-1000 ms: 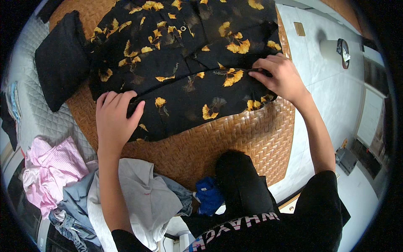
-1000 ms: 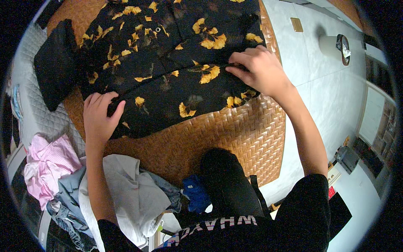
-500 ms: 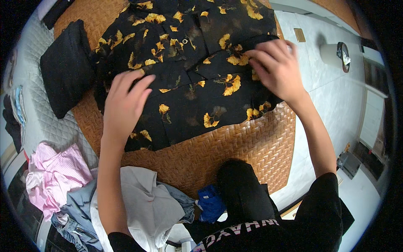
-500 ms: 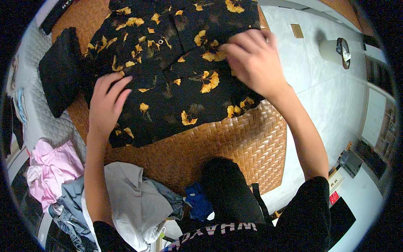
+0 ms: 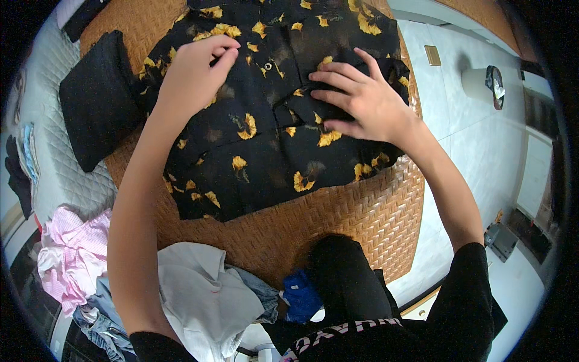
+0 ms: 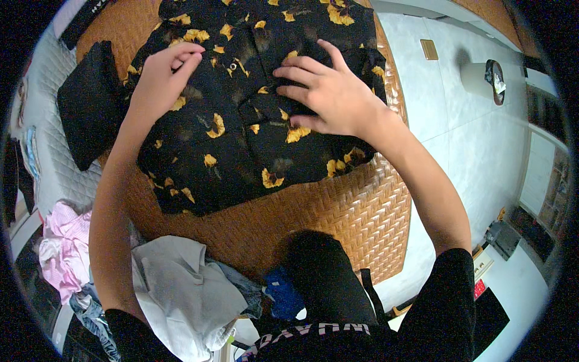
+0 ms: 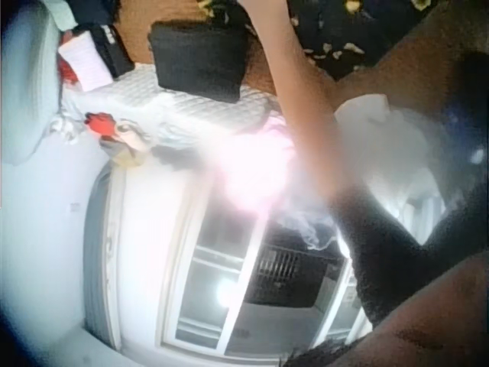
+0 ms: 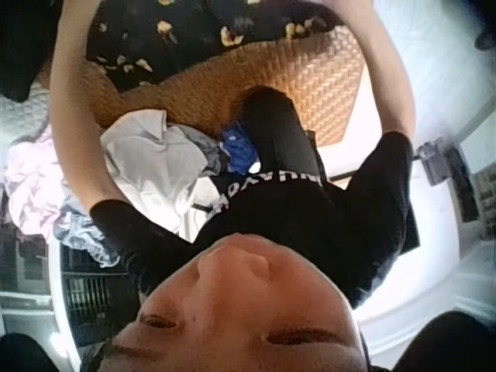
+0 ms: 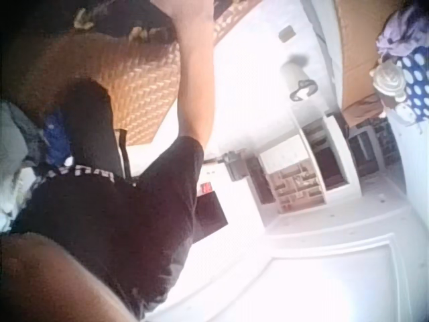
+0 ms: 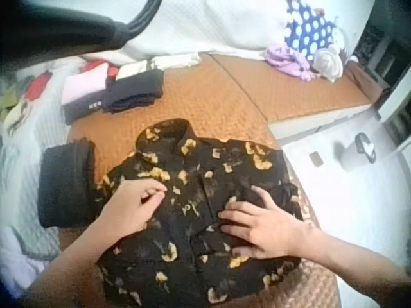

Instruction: The person folds several garments on a woven mat, including a pair of black pants, a black shirt with yellow patterns, a blue t-shirt with a graphic, and a white t-shirt. Each item is smoothed, folded into a compact rectangle, and placed in a neat stack.

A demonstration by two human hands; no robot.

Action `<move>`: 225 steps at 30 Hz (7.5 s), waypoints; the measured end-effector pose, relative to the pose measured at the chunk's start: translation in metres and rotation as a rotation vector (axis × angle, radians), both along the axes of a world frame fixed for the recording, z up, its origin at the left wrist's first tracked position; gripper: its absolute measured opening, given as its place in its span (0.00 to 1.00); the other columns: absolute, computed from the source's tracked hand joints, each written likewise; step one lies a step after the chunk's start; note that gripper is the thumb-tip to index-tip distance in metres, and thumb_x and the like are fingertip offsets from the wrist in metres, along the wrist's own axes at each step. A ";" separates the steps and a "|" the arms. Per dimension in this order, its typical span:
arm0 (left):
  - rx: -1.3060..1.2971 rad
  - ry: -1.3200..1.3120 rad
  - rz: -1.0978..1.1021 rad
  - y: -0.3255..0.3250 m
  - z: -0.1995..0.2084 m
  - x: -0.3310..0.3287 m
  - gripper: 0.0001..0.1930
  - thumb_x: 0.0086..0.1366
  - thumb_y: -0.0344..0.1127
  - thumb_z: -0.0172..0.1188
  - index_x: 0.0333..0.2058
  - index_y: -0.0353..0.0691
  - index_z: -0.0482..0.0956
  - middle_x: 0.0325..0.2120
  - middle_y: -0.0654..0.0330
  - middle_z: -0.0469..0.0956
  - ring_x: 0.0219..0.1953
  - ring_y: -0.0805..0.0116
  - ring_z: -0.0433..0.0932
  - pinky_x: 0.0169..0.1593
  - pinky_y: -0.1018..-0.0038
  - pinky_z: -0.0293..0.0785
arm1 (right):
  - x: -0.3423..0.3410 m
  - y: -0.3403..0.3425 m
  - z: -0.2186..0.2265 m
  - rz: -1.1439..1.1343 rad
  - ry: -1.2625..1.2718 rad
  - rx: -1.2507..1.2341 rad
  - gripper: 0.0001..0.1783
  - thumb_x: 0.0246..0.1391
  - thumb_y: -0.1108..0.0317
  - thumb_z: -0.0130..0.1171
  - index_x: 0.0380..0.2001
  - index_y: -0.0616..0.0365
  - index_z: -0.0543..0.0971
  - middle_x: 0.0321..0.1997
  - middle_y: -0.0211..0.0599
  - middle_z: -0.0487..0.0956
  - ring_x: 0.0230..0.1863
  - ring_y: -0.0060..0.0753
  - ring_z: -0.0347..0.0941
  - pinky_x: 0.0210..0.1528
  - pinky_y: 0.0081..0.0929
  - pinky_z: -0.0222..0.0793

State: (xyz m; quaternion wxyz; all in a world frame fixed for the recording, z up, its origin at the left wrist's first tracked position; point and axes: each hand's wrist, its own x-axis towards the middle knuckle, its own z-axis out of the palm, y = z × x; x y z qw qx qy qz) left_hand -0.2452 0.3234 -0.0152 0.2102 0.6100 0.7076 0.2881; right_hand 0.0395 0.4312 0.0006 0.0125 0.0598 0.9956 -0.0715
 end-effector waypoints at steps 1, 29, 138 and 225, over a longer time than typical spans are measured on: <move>0.000 -0.029 0.080 0.006 -0.002 -0.005 0.09 0.64 0.35 0.57 0.40 0.40 0.80 0.25 0.58 0.78 0.30 0.64 0.79 0.37 0.72 0.75 | -0.001 0.001 0.000 0.007 0.015 -0.002 0.23 0.49 0.52 0.63 0.47 0.49 0.80 0.59 0.28 0.71 0.66 0.29 0.60 0.70 0.56 0.44; 0.176 -0.002 -0.155 -0.008 -0.008 -0.003 0.09 0.61 0.27 0.63 0.32 0.37 0.68 0.21 0.72 0.64 0.27 0.85 0.64 0.36 0.84 0.66 | -0.031 -0.015 -0.010 -0.205 0.339 -0.378 0.11 0.50 0.61 0.59 0.25 0.56 0.82 0.30 0.38 0.81 0.36 0.43 0.78 0.41 0.39 0.73; -0.224 -0.156 0.054 -0.087 0.037 -0.104 0.11 0.61 0.36 0.64 0.31 0.35 0.74 0.28 0.63 0.71 0.32 0.75 0.69 0.35 0.78 0.65 | -0.030 0.155 0.036 -0.378 -0.128 -0.687 0.12 0.53 0.67 0.66 0.25 0.57 0.73 0.21 0.22 0.68 0.24 0.17 0.63 0.26 0.21 0.59; -0.002 0.205 0.149 -0.122 -0.043 -0.033 0.27 0.59 0.42 0.66 0.57 0.53 0.72 0.57 0.61 0.72 0.25 0.70 0.79 0.22 0.78 0.72 | 0.034 0.082 -0.032 -0.422 -0.181 -0.131 0.38 0.52 0.46 0.55 0.65 0.46 0.65 0.68 0.38 0.64 0.69 0.46 0.58 0.71 0.57 0.41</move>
